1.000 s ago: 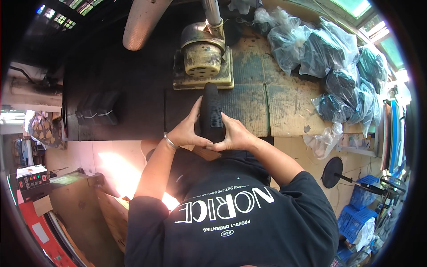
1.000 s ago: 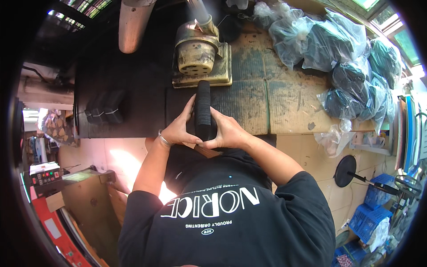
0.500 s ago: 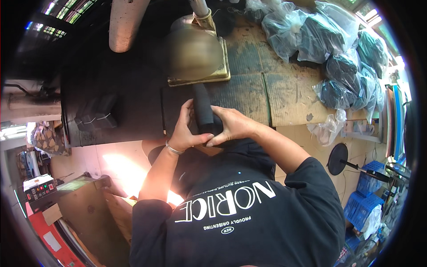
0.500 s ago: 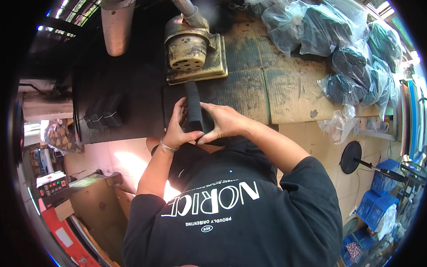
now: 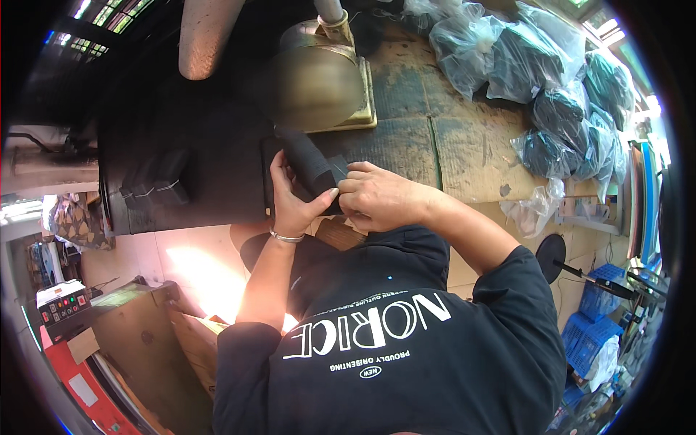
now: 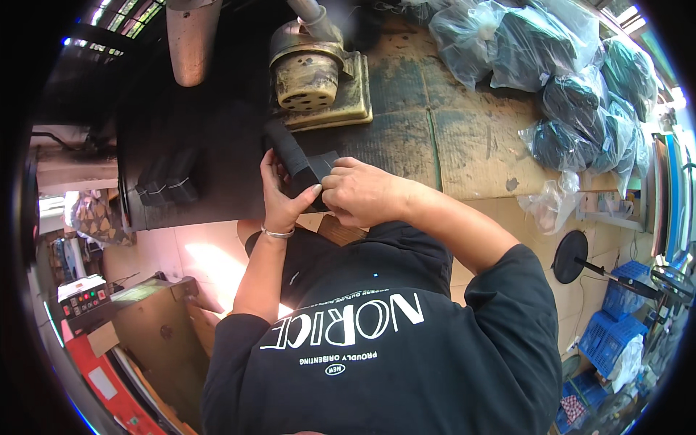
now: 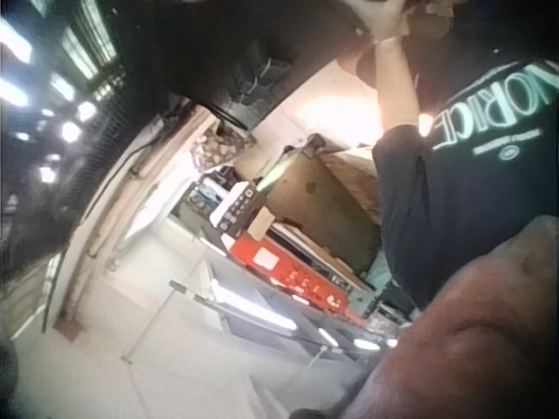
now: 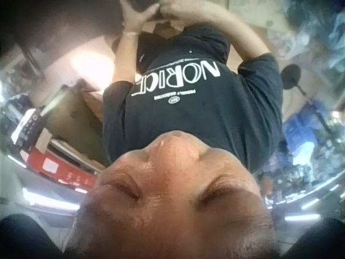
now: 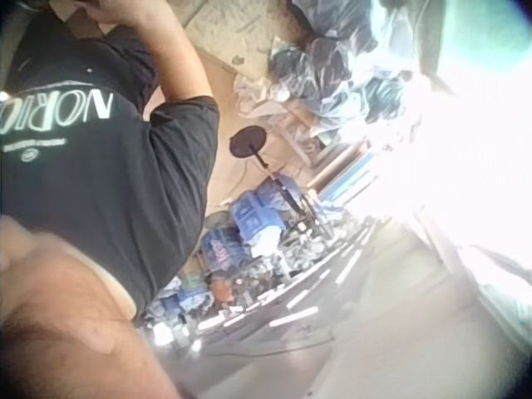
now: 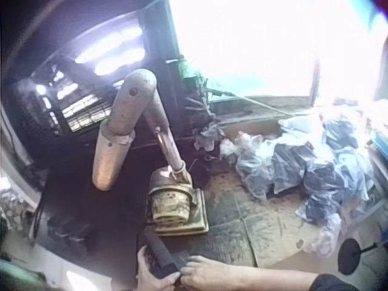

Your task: Processing and stacking black shoe material components using a buffing machine in a workshop environment.

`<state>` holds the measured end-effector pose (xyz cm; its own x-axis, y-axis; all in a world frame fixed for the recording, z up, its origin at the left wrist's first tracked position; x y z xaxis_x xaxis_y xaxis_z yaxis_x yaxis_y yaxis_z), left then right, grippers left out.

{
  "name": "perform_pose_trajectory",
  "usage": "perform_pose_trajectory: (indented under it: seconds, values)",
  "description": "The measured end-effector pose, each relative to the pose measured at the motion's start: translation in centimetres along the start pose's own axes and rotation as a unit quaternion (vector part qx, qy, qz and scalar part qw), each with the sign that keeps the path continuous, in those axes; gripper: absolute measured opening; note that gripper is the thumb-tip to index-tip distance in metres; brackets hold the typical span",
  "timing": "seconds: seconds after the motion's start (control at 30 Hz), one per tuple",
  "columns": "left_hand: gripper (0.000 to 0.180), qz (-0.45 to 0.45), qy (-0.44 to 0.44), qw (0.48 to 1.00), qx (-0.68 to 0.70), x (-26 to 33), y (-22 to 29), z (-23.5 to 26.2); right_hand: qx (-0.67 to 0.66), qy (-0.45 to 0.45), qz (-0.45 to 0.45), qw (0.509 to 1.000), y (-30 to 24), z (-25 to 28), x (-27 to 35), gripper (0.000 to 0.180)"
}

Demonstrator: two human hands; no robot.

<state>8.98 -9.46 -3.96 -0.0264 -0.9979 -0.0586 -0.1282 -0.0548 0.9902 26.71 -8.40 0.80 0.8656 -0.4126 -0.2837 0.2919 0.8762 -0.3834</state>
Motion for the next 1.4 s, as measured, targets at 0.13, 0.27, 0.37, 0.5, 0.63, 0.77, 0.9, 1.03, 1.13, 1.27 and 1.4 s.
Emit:
perform_pose_trajectory:
  seconds: [0.13,0.27,0.37,0.5,0.63,0.77,0.9,1.03,1.13,1.27,1.4]
  values:
    - [0.107,-0.058,0.037,0.997,0.028,0.2,-0.8,0.6,-0.109,0.177,-0.212,0.955,2.3,-1.0,0.7,0.011]
    - [0.109,-0.102,0.053,0.992,0.046,1.1,-0.5,1.2,-0.213,0.122,-0.368,0.897,3.2,-2.8,1.4,0.026]
    - [0.112,-0.134,0.022,0.991,0.014,1.9,0.3,0.8,-0.159,0.015,-0.406,0.9,2.3,-1.9,-0.4,0.021]
    - [0.118,-0.153,-0.037,0.984,-0.084,3.0,0.0,1.0,-0.148,-0.022,-0.401,0.904,3.7,-3.7,-0.9,0.02]
    - [0.119,-0.112,-0.07,0.991,-0.035,3.5,-0.8,0.6,-0.526,0.071,-0.408,0.743,4.0,-4.5,-1.5,0.019]
    - [0.116,-0.059,-0.066,0.994,0.066,3.9,-0.9,0.3,-0.503,0.009,-0.38,0.776,3.3,-3.6,-2.7,0.02]
    - [0.107,-0.078,0.141,0.985,0.061,2.3,-2.1,3.4,-0.429,-0.007,-0.4,0.81,-0.4,-1.9,-2.1,0.023]
    - [0.093,-0.083,0.242,0.93,0.262,0.9,-2.6,4.9,-0.324,0.053,-0.368,0.87,-1.6,-2.8,0.2,0.02]
    - [0.052,-0.077,0.276,0.898,0.333,1.0,-0.3,3.5,-0.356,0.079,-0.312,0.877,-1.4,-4.6,0.7,0.014]
    - [0.039,0.004,0.264,0.84,0.475,1.4,0.1,2.7,-0.227,0.2,-0.193,0.933,1.1,-7.2,0.5,0.011]
    - [0.041,0.088,0.228,0.786,0.568,1.8,2.7,0.7,-0.117,0.245,-0.174,0.946,2.8,-6.6,-0.5,0.01]
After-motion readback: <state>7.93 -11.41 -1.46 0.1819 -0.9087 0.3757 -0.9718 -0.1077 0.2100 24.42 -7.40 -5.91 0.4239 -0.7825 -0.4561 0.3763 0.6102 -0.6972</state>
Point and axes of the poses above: each hand's wrist, its own x-axis away from the middle knuckle, its own z-axis out of the back of the hand, y = z × x, the point moved 4 cm from there along -x, towards the middle knuckle, and after that the axes turned 12 degrees about x, right-handed, at the moved point
